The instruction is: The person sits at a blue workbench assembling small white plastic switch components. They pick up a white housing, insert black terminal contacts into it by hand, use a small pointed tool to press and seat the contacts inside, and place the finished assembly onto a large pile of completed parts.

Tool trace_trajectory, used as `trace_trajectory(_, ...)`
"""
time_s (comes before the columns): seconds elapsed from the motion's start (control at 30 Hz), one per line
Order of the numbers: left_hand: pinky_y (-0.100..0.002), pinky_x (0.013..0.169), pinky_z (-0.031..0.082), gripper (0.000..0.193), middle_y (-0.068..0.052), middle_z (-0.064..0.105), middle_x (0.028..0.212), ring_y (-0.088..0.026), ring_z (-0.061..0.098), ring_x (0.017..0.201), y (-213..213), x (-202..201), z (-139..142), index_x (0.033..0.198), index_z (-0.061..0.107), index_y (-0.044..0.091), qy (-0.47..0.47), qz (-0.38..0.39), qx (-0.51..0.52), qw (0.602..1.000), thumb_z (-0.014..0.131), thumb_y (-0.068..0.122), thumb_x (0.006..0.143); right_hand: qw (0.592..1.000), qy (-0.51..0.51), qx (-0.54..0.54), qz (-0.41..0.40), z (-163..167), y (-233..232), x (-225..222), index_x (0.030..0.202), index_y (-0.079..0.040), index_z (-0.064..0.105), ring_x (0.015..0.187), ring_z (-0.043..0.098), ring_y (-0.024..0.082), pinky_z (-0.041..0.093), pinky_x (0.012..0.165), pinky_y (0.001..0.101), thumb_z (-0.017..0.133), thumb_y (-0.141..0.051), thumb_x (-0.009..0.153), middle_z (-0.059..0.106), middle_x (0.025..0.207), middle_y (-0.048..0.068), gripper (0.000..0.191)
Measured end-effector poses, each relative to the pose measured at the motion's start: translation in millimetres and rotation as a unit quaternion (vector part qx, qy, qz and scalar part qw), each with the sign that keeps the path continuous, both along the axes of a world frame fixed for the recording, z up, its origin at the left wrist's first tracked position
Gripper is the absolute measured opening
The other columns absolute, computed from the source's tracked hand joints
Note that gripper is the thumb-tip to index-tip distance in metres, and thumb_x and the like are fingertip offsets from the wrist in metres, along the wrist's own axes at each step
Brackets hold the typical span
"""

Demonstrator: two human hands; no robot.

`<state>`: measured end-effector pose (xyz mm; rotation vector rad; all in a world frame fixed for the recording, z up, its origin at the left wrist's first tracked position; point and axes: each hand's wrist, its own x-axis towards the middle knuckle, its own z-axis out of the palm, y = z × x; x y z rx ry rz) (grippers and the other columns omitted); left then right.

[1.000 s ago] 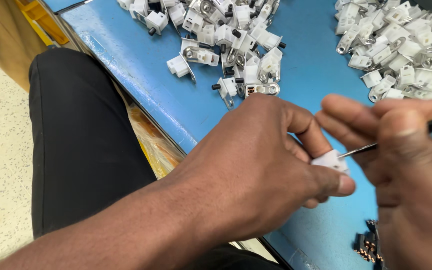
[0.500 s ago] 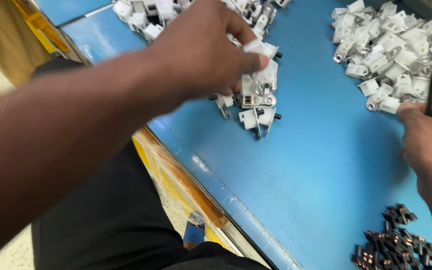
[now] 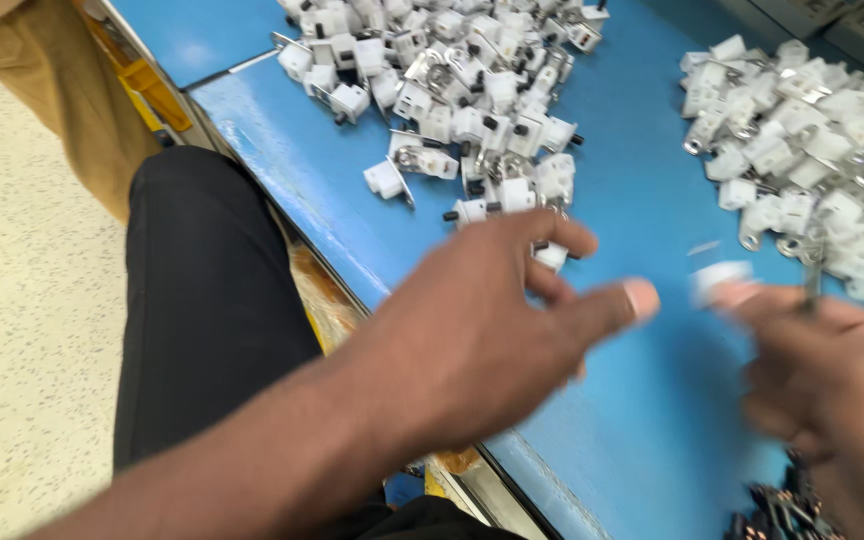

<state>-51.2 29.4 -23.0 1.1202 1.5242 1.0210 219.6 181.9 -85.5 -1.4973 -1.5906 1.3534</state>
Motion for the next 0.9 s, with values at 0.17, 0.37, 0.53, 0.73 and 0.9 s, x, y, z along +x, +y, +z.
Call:
trace_trajectory(0.17, -0.033, 0.062, 0.062, 0.041, -0.011, 0.077, 0.078, -0.014, 0.072, 0.065, -27, 16, -9, 0.101, 0.072, -0.005, -0.139, -0.113, -0.084, 0.98, 0.067, 0.036, 0.094, 0.975, -0.118, -0.108, 0.152, -14, -66, 13, 0.131, -0.007, 0.068, 0.046, 0.046, 0.01, 0.032, 0.042, 0.0297, 0.074, -0.009, 0.093, 0.058, 0.064, 0.001, 0.038)
trace_trajectory(0.37, -0.03, 0.062, 0.063, 0.04, -0.011, 0.076, 0.074, -0.013, 0.071, 0.064, -38, 0, -19, 0.101, 0.075, -0.003, -0.158, -0.104, -0.148, 0.971, 0.072, 0.037, 0.094, 0.958, 0.269, -0.075, 0.065, -51, -13, 134, 0.158, 0.0, 0.047, 0.062, 0.058, 0.02, 0.042, 0.051, 0.0377, 0.06, -0.011, 0.109, 0.065, 0.081, 0.009, 0.051)
trace_trajectory(0.53, -0.03, 0.064, 0.063, 0.038, -0.01, 0.075, 0.076, -0.012, 0.071, 0.066, -40, -8, -11, 0.103, 0.075, -0.002, -0.12, -0.122, -0.14, 0.975, 0.071, 0.035, 0.094, 0.986, -0.154, 0.013, -0.069, -114, 104, 228, 0.152, 0.001, 0.051, 0.079, 0.068, 0.036, 0.052, 0.064, 0.0535, 0.063, -0.014, 0.103, 0.069, 0.097, 0.022, 0.052)
trace_trajectory(0.73, -0.03, 0.068, 0.064, 0.037, -0.009, 0.076, 0.08, -0.011, 0.073, 0.069, -30, -24, -6, 0.104, 0.075, -0.002, -0.127, -0.092, -0.146, 0.977, 0.071, 0.034, 0.095, 0.972, -0.227, -0.03, 0.059, -128, 152, 218, 0.147, 0.0, 0.056, 0.093, 0.078, 0.046, 0.061, 0.077, 0.063, 0.072, -0.016, 0.091, 0.073, 0.107, 0.029, 0.061)
trace_trajectory(0.9, -0.03, 0.065, 0.062, 0.037, -0.009, 0.074, 0.076, -0.012, 0.072, 0.068, -26, -28, -6, 0.102, 0.074, -0.001, -0.088, -0.1, -0.191, 0.973, 0.07, 0.034, 0.091, 0.938, -0.34, 0.032, -0.054, -96, 117, 159, 0.136, 0.001, 0.063, 0.089, 0.075, 0.042, 0.059, 0.074, 0.0581, 0.074, -0.021, 0.093, 0.074, 0.102, 0.028, 0.05)
